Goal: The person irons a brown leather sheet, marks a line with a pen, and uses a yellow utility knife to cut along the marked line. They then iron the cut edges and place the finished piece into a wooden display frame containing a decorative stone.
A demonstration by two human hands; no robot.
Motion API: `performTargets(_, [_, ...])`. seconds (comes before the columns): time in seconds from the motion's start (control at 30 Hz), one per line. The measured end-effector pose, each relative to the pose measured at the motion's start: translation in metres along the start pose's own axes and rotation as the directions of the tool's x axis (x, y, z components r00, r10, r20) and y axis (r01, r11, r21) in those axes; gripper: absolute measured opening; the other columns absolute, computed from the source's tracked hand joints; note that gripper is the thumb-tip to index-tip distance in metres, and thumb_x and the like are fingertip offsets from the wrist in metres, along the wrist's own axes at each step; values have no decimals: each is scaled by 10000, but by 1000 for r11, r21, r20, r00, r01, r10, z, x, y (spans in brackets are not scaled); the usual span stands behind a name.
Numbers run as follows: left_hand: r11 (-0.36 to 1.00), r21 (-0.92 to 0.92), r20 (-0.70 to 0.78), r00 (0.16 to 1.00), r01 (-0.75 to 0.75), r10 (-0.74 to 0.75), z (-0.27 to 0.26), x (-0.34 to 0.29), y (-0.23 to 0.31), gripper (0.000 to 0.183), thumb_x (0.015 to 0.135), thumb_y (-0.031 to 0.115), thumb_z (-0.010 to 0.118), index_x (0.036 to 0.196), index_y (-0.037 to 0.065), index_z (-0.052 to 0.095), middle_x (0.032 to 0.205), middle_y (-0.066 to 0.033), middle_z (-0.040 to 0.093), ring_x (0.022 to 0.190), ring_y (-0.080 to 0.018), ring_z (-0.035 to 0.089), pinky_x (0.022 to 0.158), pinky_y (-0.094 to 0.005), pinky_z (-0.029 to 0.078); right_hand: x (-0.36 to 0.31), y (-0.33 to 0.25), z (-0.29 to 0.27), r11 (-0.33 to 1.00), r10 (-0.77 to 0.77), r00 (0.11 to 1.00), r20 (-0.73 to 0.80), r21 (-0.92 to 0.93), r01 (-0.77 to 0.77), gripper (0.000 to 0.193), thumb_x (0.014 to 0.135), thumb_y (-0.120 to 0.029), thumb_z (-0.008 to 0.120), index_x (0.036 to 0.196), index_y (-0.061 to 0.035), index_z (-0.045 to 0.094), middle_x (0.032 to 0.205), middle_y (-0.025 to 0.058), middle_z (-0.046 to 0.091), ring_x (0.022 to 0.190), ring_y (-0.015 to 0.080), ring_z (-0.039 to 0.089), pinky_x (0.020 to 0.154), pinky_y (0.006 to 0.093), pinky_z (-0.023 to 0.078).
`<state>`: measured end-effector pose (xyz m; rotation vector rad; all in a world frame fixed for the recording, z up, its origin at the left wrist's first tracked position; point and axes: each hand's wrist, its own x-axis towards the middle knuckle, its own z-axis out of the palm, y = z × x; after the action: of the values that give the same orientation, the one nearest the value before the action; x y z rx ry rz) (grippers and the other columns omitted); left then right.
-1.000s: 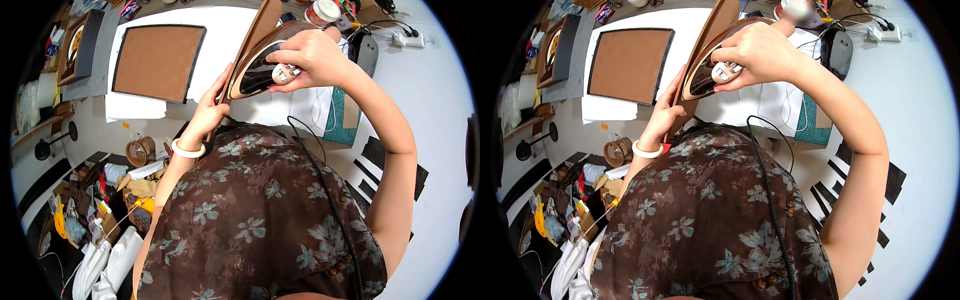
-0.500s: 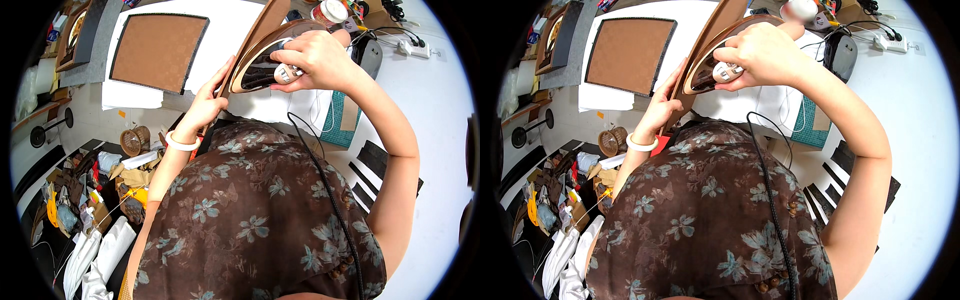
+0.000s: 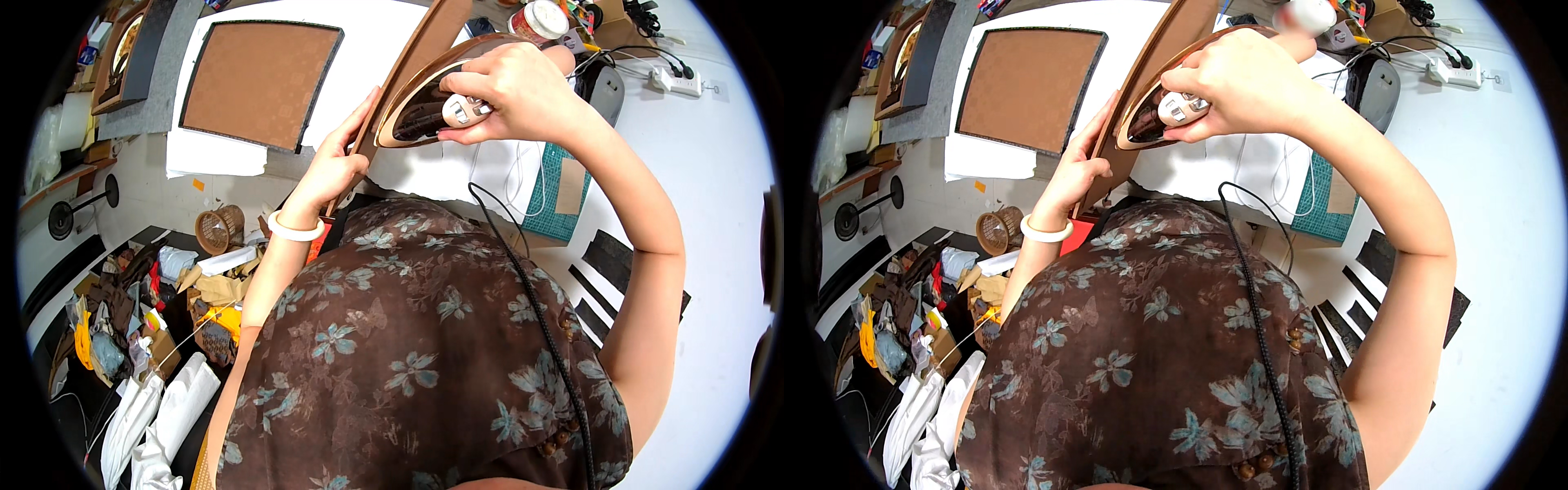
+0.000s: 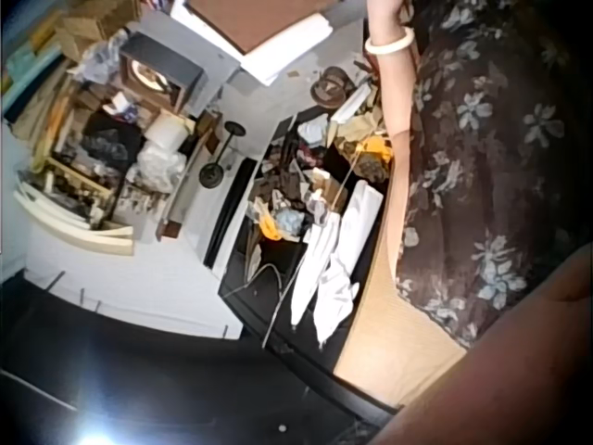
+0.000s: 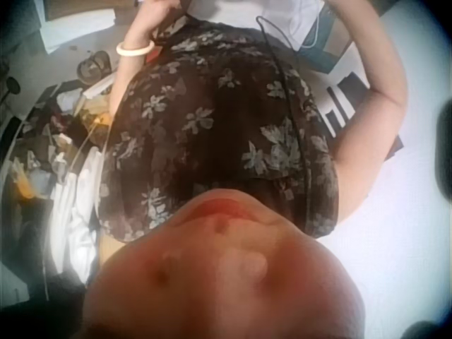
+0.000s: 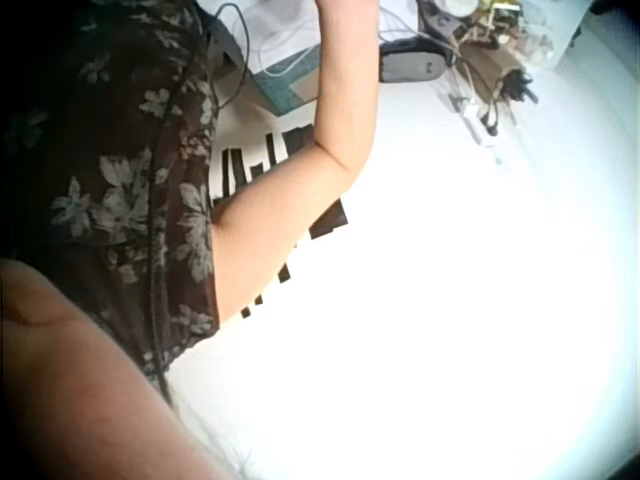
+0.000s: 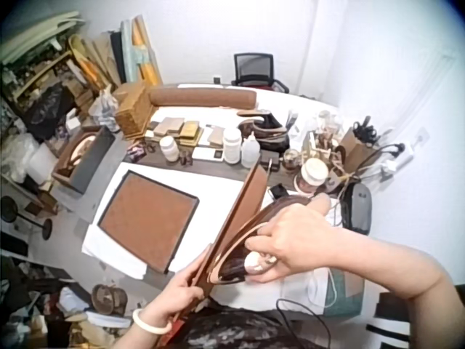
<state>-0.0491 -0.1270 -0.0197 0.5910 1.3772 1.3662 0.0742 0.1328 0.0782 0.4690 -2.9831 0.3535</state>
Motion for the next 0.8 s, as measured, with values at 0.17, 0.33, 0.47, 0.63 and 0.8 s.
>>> performTargets(0.17, [1000, 6, -2, 1000, -14, 14, -1, 0, -3, 1083, 583, -143, 441, 1628, 111, 313, 1662, -82, 326, 1518, -193, 306, 1194, -291, 273, 0, 1, 2, 1000, 20, 999, 30, -12, -19, 438, 712, -475, 842, 887, -114, 664, 722, 59, 676, 714, 269, 714, 650, 398, 563])
performTargets(0.33, [1000, 21, -11, 1000, 8, -8, -1, 0, -3, 1064, 625, -177, 410, 1631, 161, 329, 1646, -57, 366, 1488, -176, 364, 1101, -239, 358, 3, 0, -2, 1000, 7, 999, 34, -12, -7, 438, 702, -463, 855, 885, -112, 666, 713, 61, 672, 723, 270, 715, 655, 398, 562])
performTargets(0.47, [1000, 9, -3, 1000, -18, 18, -1, 1, -5, 1063, 633, -182, 405, 1632, 171, 328, 1650, -58, 361, 1495, -175, 353, 1083, -229, 366, 5, -1, -1, 1000, 19, 999, 45, -16, -18, 439, 703, -459, 856, 887, -108, 667, 709, 65, 671, 719, 275, 713, 655, 400, 562])
performTargets(0.63, [1000, 1, 0, 1000, 2, -2, 1, 0, -2, 1095, 567, -125, 457, 1629, 90, 301, 1656, -109, 328, 1531, -201, 288, 1232, -311, 234, 5, 1, -2, 1000, 8, 996, 84, -5, -7, 439, 705, -460, 853, 892, -109, 667, 712, 70, 675, 718, 285, 713, 651, 405, 560])
performTargets(0.8, [1000, -20, -1, 1000, -1, 1, 0, 1, -2, 1094, 568, -125, 457, 1630, 87, 298, 1656, -111, 328, 1533, -206, 288, 1234, -312, 231, 5, -1, 0, 1000, 10, 998, 55, -12, -9, 438, 719, -462, 844, 905, -107, 666, 720, 70, 683, 717, 286, 715, 643, 402, 562])
